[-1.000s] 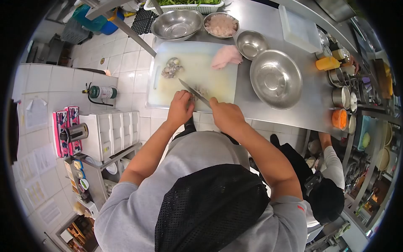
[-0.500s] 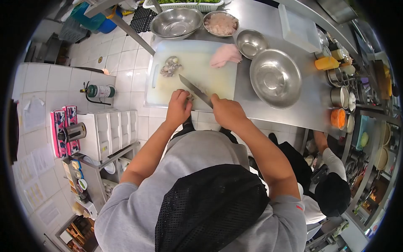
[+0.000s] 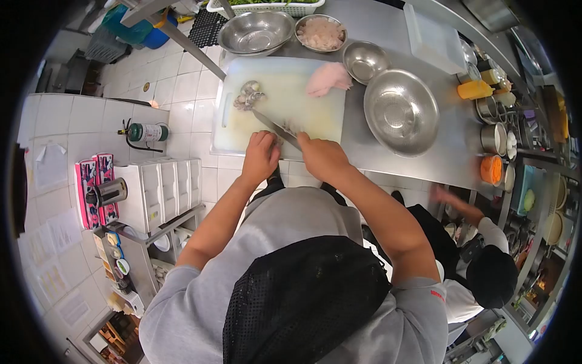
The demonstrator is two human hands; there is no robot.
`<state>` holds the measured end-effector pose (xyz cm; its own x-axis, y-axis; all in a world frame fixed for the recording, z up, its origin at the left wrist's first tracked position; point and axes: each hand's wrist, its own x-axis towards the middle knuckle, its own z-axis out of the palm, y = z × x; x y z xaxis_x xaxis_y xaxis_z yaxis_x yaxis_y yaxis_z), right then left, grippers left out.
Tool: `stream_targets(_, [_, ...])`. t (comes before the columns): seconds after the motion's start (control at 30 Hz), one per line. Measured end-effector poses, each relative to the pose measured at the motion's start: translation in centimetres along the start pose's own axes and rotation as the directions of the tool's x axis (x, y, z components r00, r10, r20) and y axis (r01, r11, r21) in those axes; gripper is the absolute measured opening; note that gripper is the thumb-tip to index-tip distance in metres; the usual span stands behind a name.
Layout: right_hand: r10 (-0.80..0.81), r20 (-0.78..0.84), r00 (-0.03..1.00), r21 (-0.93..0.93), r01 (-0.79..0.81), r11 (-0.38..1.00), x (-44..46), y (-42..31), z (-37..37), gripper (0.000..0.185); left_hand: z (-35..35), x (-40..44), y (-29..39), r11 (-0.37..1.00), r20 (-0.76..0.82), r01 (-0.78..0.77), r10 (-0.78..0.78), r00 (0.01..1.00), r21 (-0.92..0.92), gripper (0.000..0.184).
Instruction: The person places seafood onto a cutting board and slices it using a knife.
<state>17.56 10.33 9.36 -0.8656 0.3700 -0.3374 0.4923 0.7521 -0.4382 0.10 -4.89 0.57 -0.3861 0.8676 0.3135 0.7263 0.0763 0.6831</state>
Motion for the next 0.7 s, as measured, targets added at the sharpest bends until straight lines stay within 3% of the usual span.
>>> stream_targets(0.23, [0.005, 0.069, 0.998, -0.036, -0.002, 0.999, -3.3, -0.8, -0.7, 0.018, 0.3, -0.5, -0.1, 0.999, -0.02, 0.029, -0.029, 0.999, 0.024, 0.023])
stream_targets(0.3, [0.012, 0.06, 0.998, -0.013, -0.011, 1.0, -2.7, -0.7, 0.8, 0.017, 0.9, -0.7, -0.3, 0.999, -0.086, -0.025, 0.029, 0.996, 0.044, 0.024])
stream_targets(0.4, [0.063, 0.033, 0.997, 0.023, -0.063, 0.998, -0.8, -0.5, 2.7, 0.016, 0.7, -0.9, -0.5, 0.997, -0.021, -0.041, 0.042, 0.999, 0.072, 0.024])
stream_targets(0.5, [-0.012, -0.022, 1.0, 0.054, 0.013, 0.998, -0.2, 0.2, 1.9, 0.015, 0.6, -0.8, -1.0, 0.998, -0.014, -0.04, 0.041, 0.999, 0.039, 0.023])
stream_targets(0.57, [0.0, 0.057, 0.998, 0.015, -0.001, 1.0, -0.4, -0.5, -0.8, 0.018, 0.1, -0.4, -0.6, 0.998, -0.014, -0.035, 0.036, 0.999, 0.042, 0.025])
stream_targets(0.7, [0.002, 0.055, 0.998, -0.018, -0.001, 1.0, -2.4, -1.0, -1.4, 0.018, -0.2, -0.8, -0.2, 0.998, -0.017, 0.002, -0.001, 1.0, 0.056, 0.026])
